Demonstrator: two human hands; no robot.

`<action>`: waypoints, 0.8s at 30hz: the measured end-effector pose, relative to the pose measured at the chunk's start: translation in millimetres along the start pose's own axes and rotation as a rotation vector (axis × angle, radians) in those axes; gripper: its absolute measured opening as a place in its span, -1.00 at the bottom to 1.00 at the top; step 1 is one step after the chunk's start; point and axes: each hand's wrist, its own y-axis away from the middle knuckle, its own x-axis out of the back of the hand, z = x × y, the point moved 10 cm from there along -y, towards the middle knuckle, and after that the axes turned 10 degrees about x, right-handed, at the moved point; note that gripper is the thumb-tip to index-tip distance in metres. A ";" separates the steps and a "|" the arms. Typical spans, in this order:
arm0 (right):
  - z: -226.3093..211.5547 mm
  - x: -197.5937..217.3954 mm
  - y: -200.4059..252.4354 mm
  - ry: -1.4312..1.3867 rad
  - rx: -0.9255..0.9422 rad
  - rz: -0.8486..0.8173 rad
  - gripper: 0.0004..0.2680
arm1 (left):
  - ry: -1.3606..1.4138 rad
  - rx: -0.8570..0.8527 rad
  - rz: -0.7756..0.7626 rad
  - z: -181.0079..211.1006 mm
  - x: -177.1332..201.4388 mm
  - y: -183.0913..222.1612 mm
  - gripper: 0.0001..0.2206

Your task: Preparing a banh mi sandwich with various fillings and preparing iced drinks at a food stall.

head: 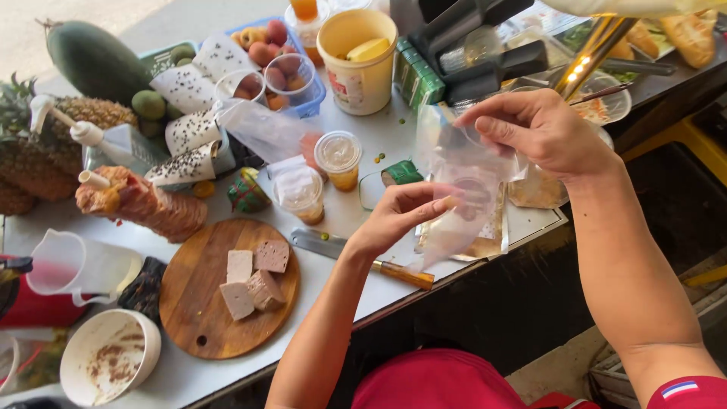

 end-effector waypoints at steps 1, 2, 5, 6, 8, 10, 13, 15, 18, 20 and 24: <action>7.8 -6.3 -3.9 0.016 0.011 -0.016 -0.84 | 0.053 0.058 0.001 -8.8 -2.9 7.6 -0.56; 15.4 -13.2 -7.8 0.033 0.023 -0.032 -0.83 | 0.107 0.115 0.002 -17.1 -6.1 15.5 -0.64; 55.6 -18.5 -12.2 0.206 -0.048 0.096 -0.77 | 0.134 0.300 0.184 -46.2 3.8 39.3 -0.64; 57.2 -35.6 -5.8 0.184 -0.046 0.067 -0.77 | 0.138 0.300 0.220 -61.2 10.2 44.0 -0.64; 63.6 -41.9 13.5 0.549 -0.183 0.146 -0.66 | 0.332 0.156 0.616 -83.9 54.4 65.3 -0.73; 93.3 -84.6 20.9 0.445 -0.283 -0.120 -0.70 | 0.336 0.102 0.838 -90.4 76.0 81.6 -0.77; 117.6 -133.4 32.8 0.193 -0.335 -0.235 -0.75 | 0.432 0.026 1.050 -103.1 87.4 109.8 -0.73; 118.5 -138.0 22.1 0.035 -0.272 -0.111 -0.77 | 0.519 -0.021 1.070 -105.8 91.8 127.1 -0.71; 128.9 -141.8 6.7 -0.137 -0.311 -0.030 -0.76 | 0.305 0.117 1.152 -90.7 96.3 161.5 -0.66; 137.2 -165.3 3.6 -0.286 -0.379 -0.114 -0.75 | -0.727 0.555 1.181 -44.8 84.0 170.7 -0.58; 157.1 -195.7 -7.2 -0.377 -0.432 -0.170 -0.75 | -0.980 -0.275 1.381 52.9 27.4 177.8 -0.62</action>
